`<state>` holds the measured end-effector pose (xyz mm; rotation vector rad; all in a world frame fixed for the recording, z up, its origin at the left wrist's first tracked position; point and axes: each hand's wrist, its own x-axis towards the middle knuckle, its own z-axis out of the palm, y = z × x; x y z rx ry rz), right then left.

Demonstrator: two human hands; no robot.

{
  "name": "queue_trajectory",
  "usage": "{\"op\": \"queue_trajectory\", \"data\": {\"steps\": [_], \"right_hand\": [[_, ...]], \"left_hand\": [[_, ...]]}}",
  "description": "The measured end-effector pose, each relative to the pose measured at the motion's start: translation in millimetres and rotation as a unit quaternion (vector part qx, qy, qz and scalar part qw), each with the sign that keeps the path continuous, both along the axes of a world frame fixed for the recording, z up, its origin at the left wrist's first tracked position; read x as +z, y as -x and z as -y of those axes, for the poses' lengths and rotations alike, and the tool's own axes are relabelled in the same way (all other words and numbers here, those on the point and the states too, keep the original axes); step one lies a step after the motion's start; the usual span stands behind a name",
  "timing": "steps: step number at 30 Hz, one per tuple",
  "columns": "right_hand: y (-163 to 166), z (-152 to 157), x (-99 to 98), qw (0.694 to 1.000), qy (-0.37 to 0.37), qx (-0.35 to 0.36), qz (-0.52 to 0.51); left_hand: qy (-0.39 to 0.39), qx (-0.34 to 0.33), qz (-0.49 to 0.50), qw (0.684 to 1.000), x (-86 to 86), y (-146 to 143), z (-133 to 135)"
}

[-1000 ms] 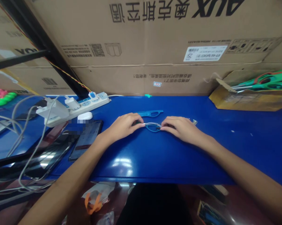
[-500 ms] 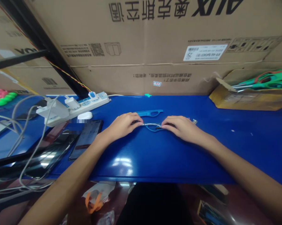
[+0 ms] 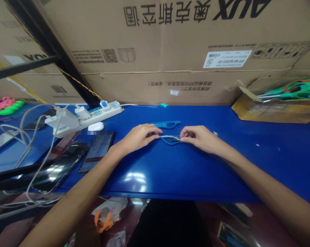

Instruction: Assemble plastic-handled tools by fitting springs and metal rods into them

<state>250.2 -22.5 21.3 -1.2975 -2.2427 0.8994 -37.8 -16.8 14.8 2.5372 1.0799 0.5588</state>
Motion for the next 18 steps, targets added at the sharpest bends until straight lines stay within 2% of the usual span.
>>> {"op": "queue_trajectory", "data": {"steps": [3, 9, 18], "right_hand": [[-0.9, -2.9, 0.7, 0.999, 0.022, -0.024, -0.018], [-5.1, -5.4, 3.0, 0.999, 0.038, -0.024, -0.015], [-5.8, -4.8, 1.0, 1.000, 0.016, -0.019, 0.009]], "left_hand": [[-0.020, -0.044, -0.009, 0.999, 0.6, 1.1, 0.0], [-0.019, -0.093, -0.007, 0.995, 3.5, 4.0, -0.7], [-0.058, -0.085, -0.017, 0.995, 6.1, -0.6, 4.7]]}}
